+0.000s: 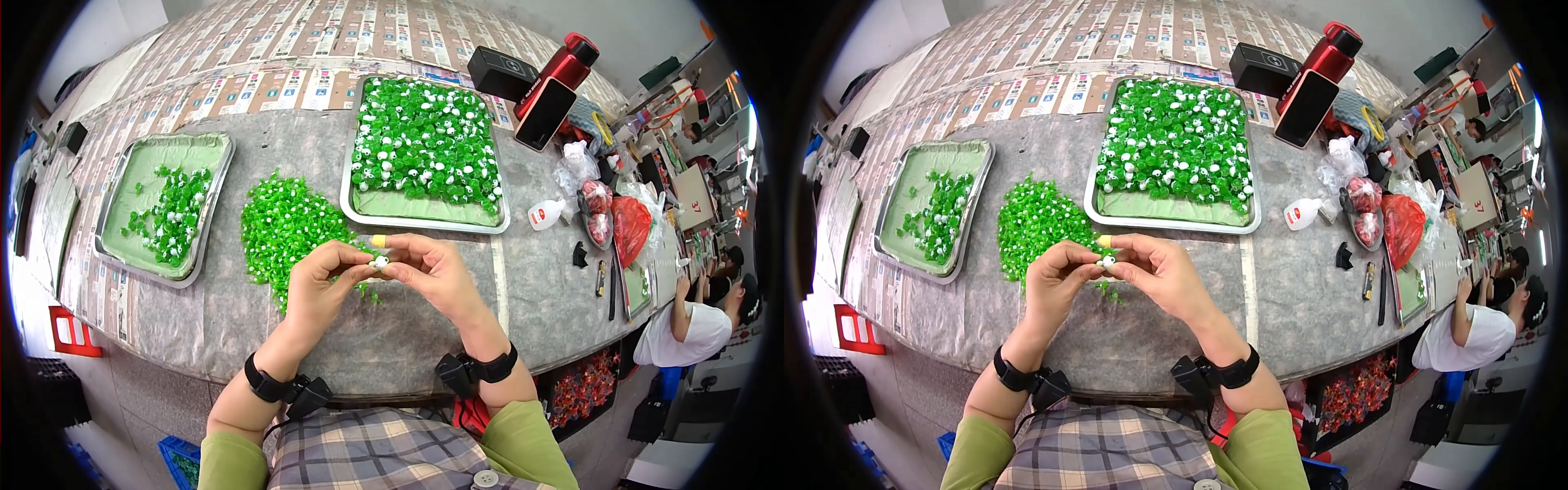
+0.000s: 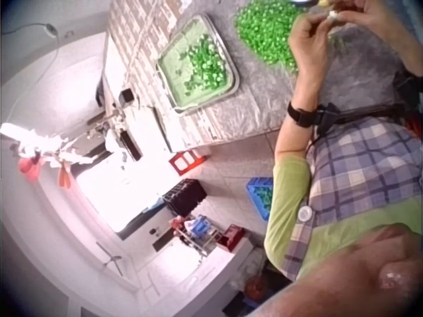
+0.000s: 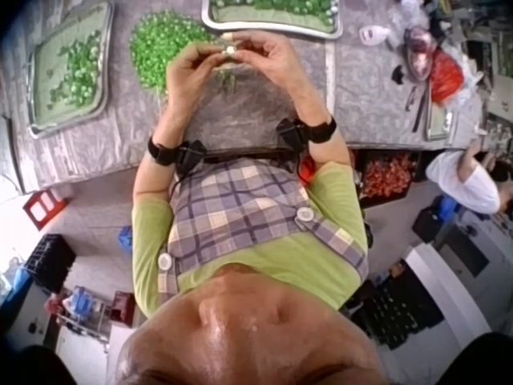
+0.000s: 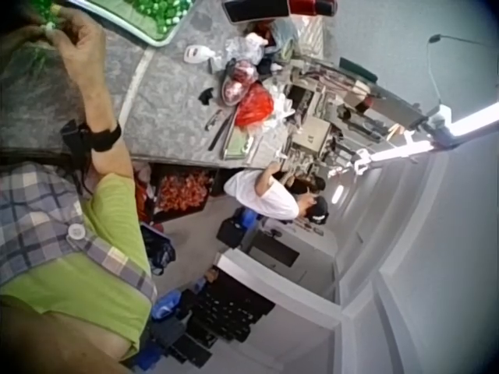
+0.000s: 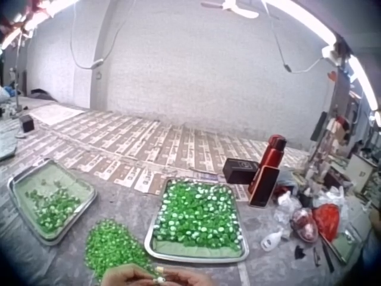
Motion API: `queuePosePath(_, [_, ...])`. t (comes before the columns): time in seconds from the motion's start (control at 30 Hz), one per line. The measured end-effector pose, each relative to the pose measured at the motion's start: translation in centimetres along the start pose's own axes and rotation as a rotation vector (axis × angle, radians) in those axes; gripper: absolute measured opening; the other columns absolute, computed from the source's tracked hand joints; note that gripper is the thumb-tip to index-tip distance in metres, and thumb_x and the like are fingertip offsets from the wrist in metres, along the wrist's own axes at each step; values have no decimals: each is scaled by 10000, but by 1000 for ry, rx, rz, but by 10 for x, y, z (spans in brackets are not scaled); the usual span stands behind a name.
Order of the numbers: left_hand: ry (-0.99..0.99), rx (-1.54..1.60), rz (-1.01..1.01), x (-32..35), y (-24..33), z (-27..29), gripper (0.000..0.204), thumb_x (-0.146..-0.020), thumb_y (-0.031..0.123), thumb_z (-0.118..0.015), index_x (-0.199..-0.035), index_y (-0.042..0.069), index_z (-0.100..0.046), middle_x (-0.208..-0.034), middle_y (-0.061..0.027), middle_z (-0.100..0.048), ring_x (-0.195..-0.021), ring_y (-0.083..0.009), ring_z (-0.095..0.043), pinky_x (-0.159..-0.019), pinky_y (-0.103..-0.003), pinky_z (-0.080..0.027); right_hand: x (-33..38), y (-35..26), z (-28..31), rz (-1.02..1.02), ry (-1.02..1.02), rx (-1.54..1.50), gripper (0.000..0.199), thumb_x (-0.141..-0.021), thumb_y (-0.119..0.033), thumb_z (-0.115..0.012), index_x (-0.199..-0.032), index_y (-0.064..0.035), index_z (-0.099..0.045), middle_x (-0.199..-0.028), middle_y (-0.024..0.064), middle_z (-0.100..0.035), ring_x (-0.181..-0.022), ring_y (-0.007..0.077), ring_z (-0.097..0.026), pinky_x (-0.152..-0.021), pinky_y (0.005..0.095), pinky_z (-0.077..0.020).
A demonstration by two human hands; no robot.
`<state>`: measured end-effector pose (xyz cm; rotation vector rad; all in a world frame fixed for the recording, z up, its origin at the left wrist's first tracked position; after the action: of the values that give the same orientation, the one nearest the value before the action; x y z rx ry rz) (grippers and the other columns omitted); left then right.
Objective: The person assembles small green plastic components with white spherical pieces by hand, joining them with liquid glue from a bottle.
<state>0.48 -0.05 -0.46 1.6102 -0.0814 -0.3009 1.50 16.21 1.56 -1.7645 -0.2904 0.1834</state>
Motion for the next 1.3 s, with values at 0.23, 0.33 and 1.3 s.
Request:
queuePosePath(0.23, [-44, -351, -218, -2, 6, 0, 100, -665, -14, -623, -747, 11, -572, -712, -70, -566, -650, -166, -553, -565, -241, -441, -1, 7, 4, -68, -33, -31, 220, -786, -33, -535, -999, 23, -536, -864, 67, -594, -786, 114, -572, -708, 221, -469])
queuePosePath(0.33, [-35, -379, -241, -1, 8, 0, 103, -663, -15, -621, -749, 9, -571, -709, -74, -567, -642, -178, -554, -560, -245, -444, -2, 8, 4, -71, -35, -30, 214, -787, -35, -534, -992, 26, -537, -859, 67, -594, -781, 120, -577, -704, 223, -472])
queuePosePath(1.3, [-115, -22, -91, -3, 15, -6, 235, -708, 2, -601, -941, 34, -589, -855, -52, -561, -716, -114, -545, -602, -206, -451, -1, 2, 3, -33, 17, -290, 95, -761, -67, -583, -806, -41, -504, -708, 31, -583, -616, 79, -559, -529, 185, -437])
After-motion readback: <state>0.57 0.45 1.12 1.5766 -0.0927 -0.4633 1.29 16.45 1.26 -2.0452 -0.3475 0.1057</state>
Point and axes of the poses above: each hand's wrist, its own x-axis away from the middle knuckle, its own z-axis out of the back of the hand, y = z × x, the point moved 1 cm from there along -x, towards the middle knuckle
